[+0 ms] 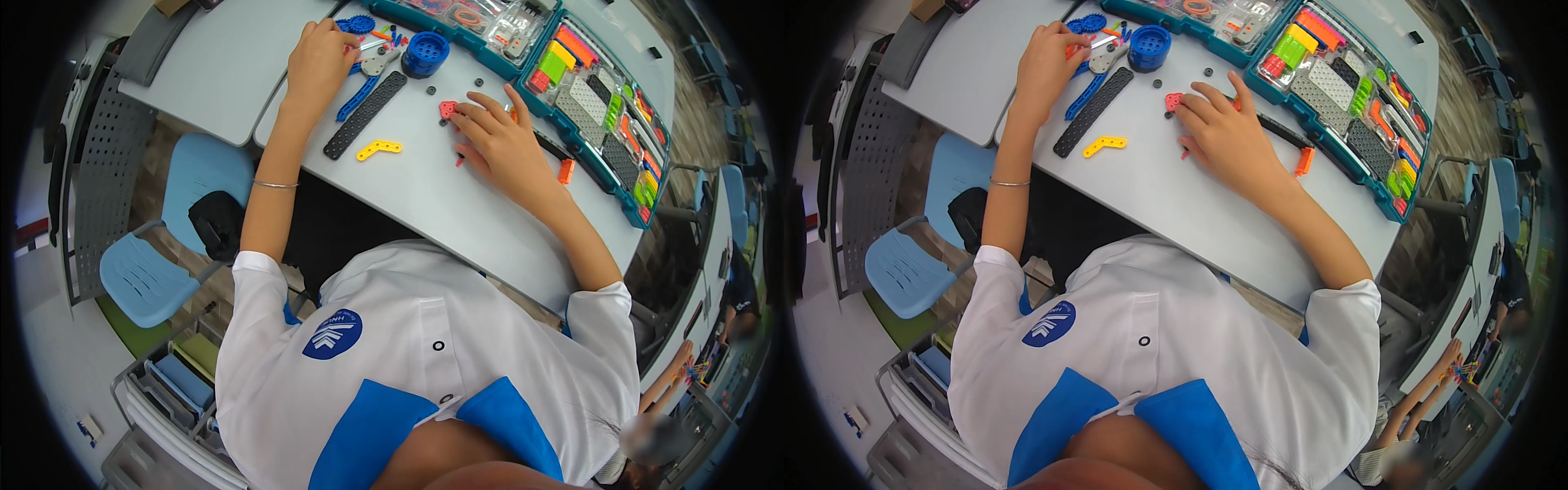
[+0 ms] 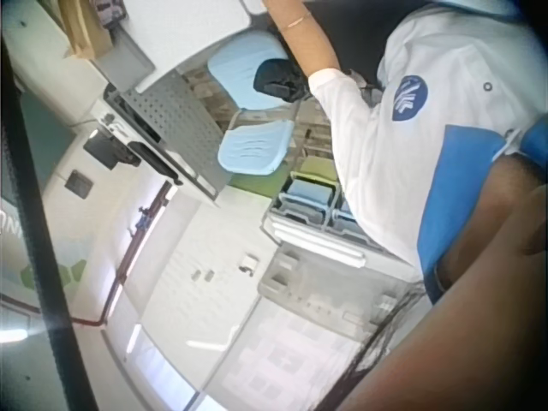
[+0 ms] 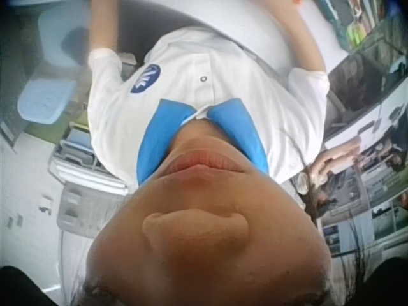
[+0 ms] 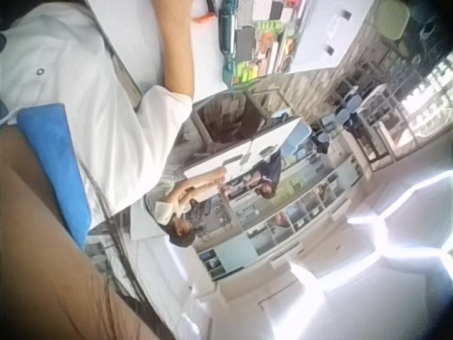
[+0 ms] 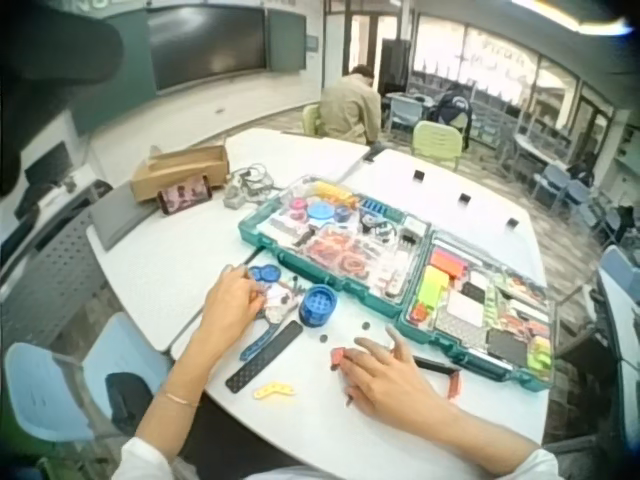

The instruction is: The person assembles a small mechanical model using colorful plastic pieces from a kit. They connect a black strip with red, yellow, and orange components, then attach a blue circular part and a gray wheel to the assembly.

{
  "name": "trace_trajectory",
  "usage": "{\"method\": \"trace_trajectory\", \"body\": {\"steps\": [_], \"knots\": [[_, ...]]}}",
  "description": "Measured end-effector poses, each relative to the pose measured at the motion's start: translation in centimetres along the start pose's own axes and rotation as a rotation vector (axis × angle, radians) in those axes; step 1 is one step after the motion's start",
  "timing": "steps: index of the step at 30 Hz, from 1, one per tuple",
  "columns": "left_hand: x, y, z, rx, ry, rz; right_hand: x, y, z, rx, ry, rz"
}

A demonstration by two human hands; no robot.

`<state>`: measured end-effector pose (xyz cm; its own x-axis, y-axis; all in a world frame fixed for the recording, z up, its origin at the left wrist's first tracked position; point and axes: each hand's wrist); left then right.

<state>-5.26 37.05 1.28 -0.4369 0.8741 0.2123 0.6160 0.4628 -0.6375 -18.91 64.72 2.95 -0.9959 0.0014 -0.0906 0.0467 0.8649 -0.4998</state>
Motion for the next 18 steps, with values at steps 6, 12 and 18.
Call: {"method": "trace_trajectory", "body": {"steps": [6, 12, 18], "knots": [[-0.3, -1.1, 1.2, -0.105, -0.025, -0.006, 0.6, 0.6, -0.4, -0.008, -0.025, -0.01], [-0.6, -0.7, -0.3, -0.023, 0.152, -0.066, 2.0, -0.5, -2.4, 0.049, -0.176, 0.074], [5.1, 3.0, -7.0, 0.033, 0.601, -0.417, 3.1, -1.0, -3.1, 0.152, -0.178, 0.154]]}}
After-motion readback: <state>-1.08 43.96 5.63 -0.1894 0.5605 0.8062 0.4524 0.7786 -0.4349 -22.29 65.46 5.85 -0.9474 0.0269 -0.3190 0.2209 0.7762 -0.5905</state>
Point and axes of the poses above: each hand's wrist, its own y-axis away from the middle knuckle, its own z-axis out of the palm, x = y × z, and after that the axes turned 15 degrees about x, right-handed
